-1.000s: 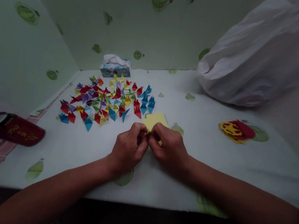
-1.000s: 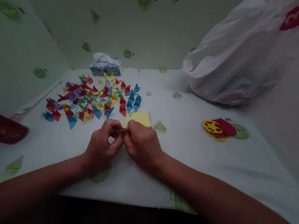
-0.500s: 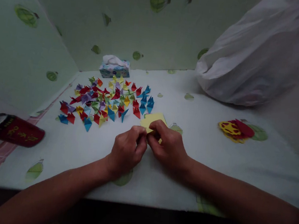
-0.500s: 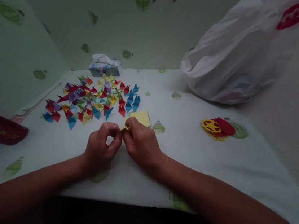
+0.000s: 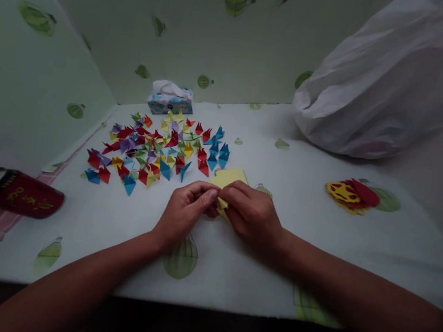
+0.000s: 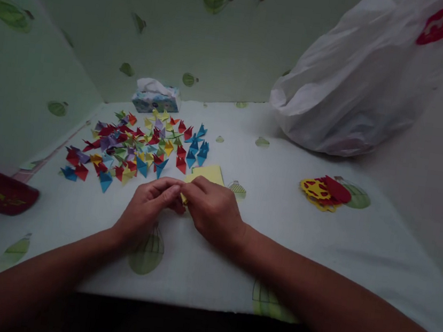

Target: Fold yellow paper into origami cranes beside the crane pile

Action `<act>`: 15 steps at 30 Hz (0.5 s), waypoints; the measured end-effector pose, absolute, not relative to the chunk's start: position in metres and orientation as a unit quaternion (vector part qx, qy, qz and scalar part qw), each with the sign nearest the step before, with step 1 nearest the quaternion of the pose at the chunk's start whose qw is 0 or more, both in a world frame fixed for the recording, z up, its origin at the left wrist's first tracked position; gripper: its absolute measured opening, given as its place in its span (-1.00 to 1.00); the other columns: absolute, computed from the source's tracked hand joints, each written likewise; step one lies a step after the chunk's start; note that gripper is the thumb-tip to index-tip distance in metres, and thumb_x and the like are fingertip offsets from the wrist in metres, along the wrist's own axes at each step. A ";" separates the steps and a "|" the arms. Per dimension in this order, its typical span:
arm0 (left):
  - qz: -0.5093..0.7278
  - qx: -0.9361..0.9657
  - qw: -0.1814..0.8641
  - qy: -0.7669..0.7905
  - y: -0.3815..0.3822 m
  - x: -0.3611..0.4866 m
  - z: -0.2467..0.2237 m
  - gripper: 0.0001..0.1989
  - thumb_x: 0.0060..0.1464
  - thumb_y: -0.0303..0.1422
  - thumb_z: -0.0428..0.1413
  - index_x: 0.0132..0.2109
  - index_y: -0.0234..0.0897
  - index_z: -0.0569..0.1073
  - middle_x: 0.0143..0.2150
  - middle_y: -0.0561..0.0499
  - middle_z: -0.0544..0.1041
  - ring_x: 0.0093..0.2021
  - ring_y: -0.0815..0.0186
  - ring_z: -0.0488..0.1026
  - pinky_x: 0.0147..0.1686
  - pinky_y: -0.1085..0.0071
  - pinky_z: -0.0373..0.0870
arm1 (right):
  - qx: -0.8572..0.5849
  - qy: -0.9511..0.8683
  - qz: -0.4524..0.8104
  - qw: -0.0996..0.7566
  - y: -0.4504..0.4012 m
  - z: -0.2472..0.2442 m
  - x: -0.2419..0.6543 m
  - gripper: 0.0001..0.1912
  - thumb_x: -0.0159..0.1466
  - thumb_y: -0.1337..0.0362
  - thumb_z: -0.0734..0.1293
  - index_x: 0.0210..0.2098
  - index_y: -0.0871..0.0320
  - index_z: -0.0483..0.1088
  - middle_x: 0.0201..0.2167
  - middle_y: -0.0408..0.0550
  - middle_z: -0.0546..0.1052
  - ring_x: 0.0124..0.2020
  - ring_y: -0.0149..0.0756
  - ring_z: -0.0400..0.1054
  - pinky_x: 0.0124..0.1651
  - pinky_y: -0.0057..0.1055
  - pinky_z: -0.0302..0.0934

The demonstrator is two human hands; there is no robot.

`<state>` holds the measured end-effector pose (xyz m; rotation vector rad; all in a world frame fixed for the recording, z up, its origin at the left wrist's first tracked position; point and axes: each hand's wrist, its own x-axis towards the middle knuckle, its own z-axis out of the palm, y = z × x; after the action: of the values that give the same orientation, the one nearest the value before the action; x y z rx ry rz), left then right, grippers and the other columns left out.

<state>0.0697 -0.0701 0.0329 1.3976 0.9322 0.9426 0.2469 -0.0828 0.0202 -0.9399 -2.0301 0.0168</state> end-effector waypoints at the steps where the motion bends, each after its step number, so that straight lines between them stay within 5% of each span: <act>1: 0.396 0.584 0.584 0.401 -0.069 0.069 0.033 -0.73 0.20 -0.17 0.20 -0.21 -0.33 0.53 -0.42 0.03 0.54 -0.43 0.38 0.50 -0.34 0.44 0.48 | -0.379 -0.818 0.006 0.432 -0.083 0.020 0.247 -0.77 0.38 0.45 0.20 -0.36 0.19 0.42 -0.42 -0.03 0.51 -0.43 -0.35 0.38 -0.36 -0.45 0.19; 15: 0.358 0.476 0.674 0.437 -0.065 0.069 0.030 -0.69 0.03 -0.15 0.33 -0.33 -0.34 0.55 -0.43 0.02 0.56 -0.39 0.39 0.49 -0.27 0.43 0.46 | -0.389 -0.836 0.015 0.386 -0.081 0.015 0.248 -0.84 0.28 0.50 0.18 -0.35 0.14 0.30 -0.45 -0.06 0.48 -0.42 -0.29 0.31 -0.32 -0.40 0.16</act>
<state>0.0693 -0.0649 0.0295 1.0719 0.9844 0.8055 0.2481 -0.0809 0.0146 -0.9896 -2.1298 0.0382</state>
